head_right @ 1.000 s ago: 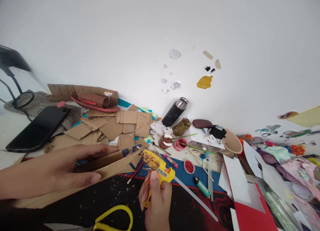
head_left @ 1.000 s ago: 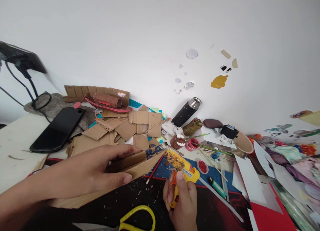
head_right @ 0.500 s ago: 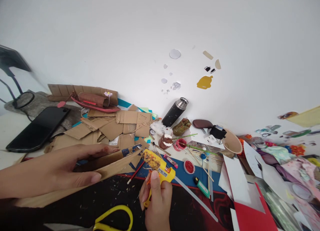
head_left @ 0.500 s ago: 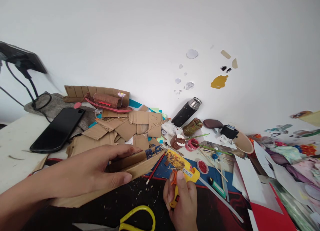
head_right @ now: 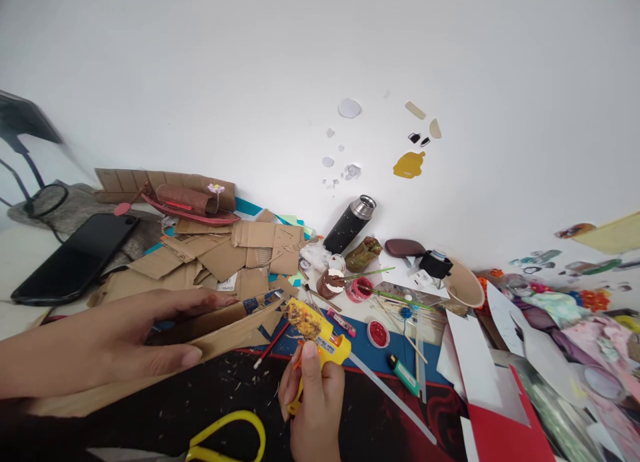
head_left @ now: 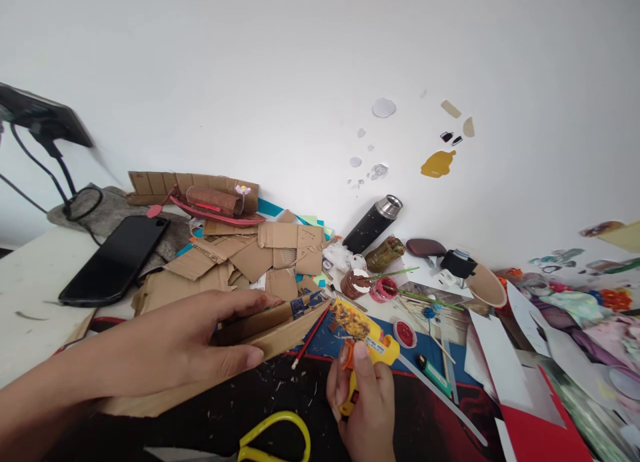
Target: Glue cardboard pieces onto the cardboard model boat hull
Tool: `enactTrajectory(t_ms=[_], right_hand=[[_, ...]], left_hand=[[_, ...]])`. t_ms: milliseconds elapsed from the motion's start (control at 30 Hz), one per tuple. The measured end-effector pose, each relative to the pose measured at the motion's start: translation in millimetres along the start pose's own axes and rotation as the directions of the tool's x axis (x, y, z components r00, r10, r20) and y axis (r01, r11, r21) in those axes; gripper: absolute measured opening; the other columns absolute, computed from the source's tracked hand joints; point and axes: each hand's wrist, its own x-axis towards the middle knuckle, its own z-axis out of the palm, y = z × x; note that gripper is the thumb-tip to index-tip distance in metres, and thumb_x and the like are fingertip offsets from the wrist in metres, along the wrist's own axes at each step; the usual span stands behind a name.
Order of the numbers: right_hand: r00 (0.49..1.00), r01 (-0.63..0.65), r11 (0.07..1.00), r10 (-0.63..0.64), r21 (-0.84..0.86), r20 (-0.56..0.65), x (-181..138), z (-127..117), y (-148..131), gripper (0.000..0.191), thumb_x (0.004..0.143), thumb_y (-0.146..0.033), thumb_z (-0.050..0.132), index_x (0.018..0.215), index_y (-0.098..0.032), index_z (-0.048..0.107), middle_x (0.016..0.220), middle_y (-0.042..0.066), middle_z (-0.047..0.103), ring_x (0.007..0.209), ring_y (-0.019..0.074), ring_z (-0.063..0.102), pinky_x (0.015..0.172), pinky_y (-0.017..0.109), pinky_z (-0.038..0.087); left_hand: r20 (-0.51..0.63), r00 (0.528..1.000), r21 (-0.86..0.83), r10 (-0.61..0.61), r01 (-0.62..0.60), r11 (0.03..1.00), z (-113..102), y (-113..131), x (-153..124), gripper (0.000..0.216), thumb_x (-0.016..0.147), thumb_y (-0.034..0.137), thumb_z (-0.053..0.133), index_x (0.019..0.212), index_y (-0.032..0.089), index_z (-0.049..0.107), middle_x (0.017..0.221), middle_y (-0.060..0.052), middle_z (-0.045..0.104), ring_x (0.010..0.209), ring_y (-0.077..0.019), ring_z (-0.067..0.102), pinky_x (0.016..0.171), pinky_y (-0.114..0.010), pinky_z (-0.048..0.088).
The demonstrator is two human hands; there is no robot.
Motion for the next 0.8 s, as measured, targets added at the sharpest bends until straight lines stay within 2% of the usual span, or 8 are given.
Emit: enactTrajectory(t_ms=[200,500,800], right_hand=[[1.000,0.022,1.000,-0.022,-0.004,0.001,-1,1,-1,0.070,0.092,-0.071,0.080,0.049,-0.022,0.055,0.038,0.000,0.046,0.039,0.0106,0.044,0.036,0.021,0.031],[0.999,0.047,0.999,-0.048,-0.013,-0.024,-1,4,-5,0.070,0.091,-0.069,0.082,0.048,-0.022,0.054,0.038,-0.001,0.046,0.039,0.0110,0.044,0.036,0.021,0.032],[0.999,0.005,1.000,-0.004,0.017,-0.034,-1,1,-3,0.069,0.088,-0.070,0.085,0.048,-0.021,0.056,0.038,0.000,0.047,0.039,0.0098,0.043,0.037,0.020,0.032]], left_hand=[[-0.001,1.000,-0.021,0.002,-0.002,1.000,0,2,1,0.075,0.085,0.079,0.071,0.151,0.042,0.071,0.152,-0.002,0.076,0.136,-0.0428,0.072,0.119,-0.057,0.058],[-0.002,1.000,-0.009,0.011,-0.011,1.000,-2,7,1,0.073,0.086,0.078,0.070,0.150,0.043,0.072,0.154,-0.002,0.074,0.138,-0.0418,0.071,0.115,-0.052,0.061],[-0.034,0.999,-0.012,0.011,-0.012,1.000,-2,9,0,0.072,0.085,0.077,0.072,0.148,0.042,0.074,0.151,-0.002,0.077,0.135,-0.0437,0.073,0.115,-0.055,0.062]])
